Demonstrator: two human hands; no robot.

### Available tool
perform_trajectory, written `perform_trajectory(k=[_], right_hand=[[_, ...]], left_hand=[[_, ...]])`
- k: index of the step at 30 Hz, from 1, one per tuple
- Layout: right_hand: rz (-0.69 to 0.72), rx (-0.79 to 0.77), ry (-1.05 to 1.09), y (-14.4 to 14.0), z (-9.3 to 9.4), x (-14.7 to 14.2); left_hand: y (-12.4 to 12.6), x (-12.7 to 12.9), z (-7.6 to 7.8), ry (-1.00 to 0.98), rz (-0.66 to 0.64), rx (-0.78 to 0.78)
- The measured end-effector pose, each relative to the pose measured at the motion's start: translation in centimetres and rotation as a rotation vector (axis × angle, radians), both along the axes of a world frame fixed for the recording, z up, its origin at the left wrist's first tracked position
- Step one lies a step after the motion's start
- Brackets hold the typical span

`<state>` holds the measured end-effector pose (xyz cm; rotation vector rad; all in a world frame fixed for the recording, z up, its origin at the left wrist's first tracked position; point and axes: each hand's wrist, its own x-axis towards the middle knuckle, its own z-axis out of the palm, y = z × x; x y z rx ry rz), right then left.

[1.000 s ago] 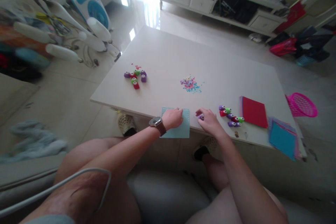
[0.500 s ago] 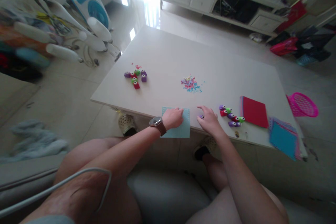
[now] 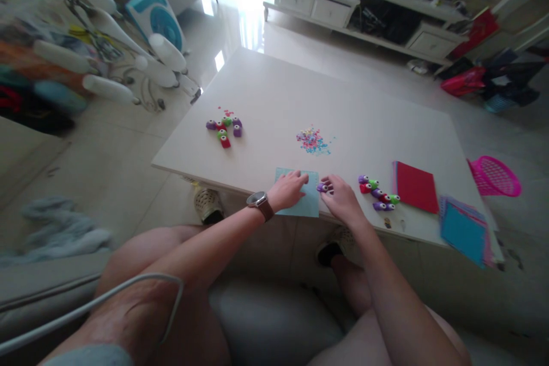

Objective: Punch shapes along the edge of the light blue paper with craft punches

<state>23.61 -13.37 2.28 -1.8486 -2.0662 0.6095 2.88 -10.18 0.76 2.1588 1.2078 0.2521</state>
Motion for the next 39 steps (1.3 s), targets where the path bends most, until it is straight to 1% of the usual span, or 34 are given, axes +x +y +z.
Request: perform_trajectory(k=[2, 4, 6, 9, 11, 12, 14, 16, 18, 19, 20, 23, 25, 28, 30, 32, 35, 39], right_hand=[[0.054, 0.070, 0.114, -0.1, 0.4, -0.8], [0.092, 0.138, 0.171, -0.3, 0.7, -1.5], [0.114, 0.192, 0.204, -0.5, 1.0, -2.0], [0.164, 0.238, 0.235, -0.7, 1.3, -2.6], [0.207, 0.266, 0.244, -0.8, 1.4, -3.0], [0.228, 0.276, 0.249, -0.9, 1.5, -3.2], [0.259, 0.290, 0.254, -1.0, 1.6, -3.6], [0.268, 0.290, 0.243, -1.2, 1.6, -3.8], [0.264, 0.277, 0.223, -1.3, 1.5, -3.8], [0.262, 0.269, 0.215, -1.4, 1.5, -3.8], [0.262, 0.259, 0.208, -1.5, 1.4, -3.7], [0.274, 0.232, 0.199, -1.6, 1.3, -3.4], [0.282, 0.209, 0.192, -1.7, 1.3, -3.4], [0.280, 0.163, 0.178, -1.8, 1.6, -3.5], [0.274, 0.140, 0.167, -1.9, 1.8, -3.5], [0.269, 0.128, 0.158, -2.0, 1.9, -3.6], [0.267, 0.123, 0.147, -2.1, 1.8, -3.5], [0.279, 0.103, 0.126, -2.1, 1.8, -3.4]], left_hand=[[0.2, 0.5, 0.2, -0.190, 0.050, -0.112], [0.4, 0.8, 0.7, -0.382, 0.088, -0.306], [0.6, 0.8, 1.1, -0.516, 0.136, -0.485], [0.7, 0.6, 1.8, -0.640, 0.199, -0.673], [0.8, 0.3, 2.2, -0.646, 0.220, -0.724], [0.9, 0.0, 2.3, -0.608, 0.229, -0.716], [1.2, -1.0, 2.4, -0.467, 0.253, -0.612], [1.8, -2.7, 2.4, -0.282, 0.270, -0.419], [2.4, -4.8, 2.4, -0.053, 0.285, -0.163], [2.7, -5.9, 2.4, 0.062, 0.293, -0.059], [2.9, -6.9, 2.3, 0.158, 0.290, -0.005], [3.3, -8.8, 2.5, 0.338, 0.263, 0.039], [3.2, -9.0, 2.9, 0.397, 0.252, 0.093], [2.7, -8.1, 3.7, 0.419, 0.258, 0.220], [2.4, -7.3, 4.2, 0.417, 0.250, 0.204], [2.2, -6.8, 4.2, 0.425, 0.228, 0.117], [2.3, -6.8, 3.6, 0.445, 0.221, 0.051], [3.4, -8.2, 2.5, 0.460, 0.280, 0.032]])
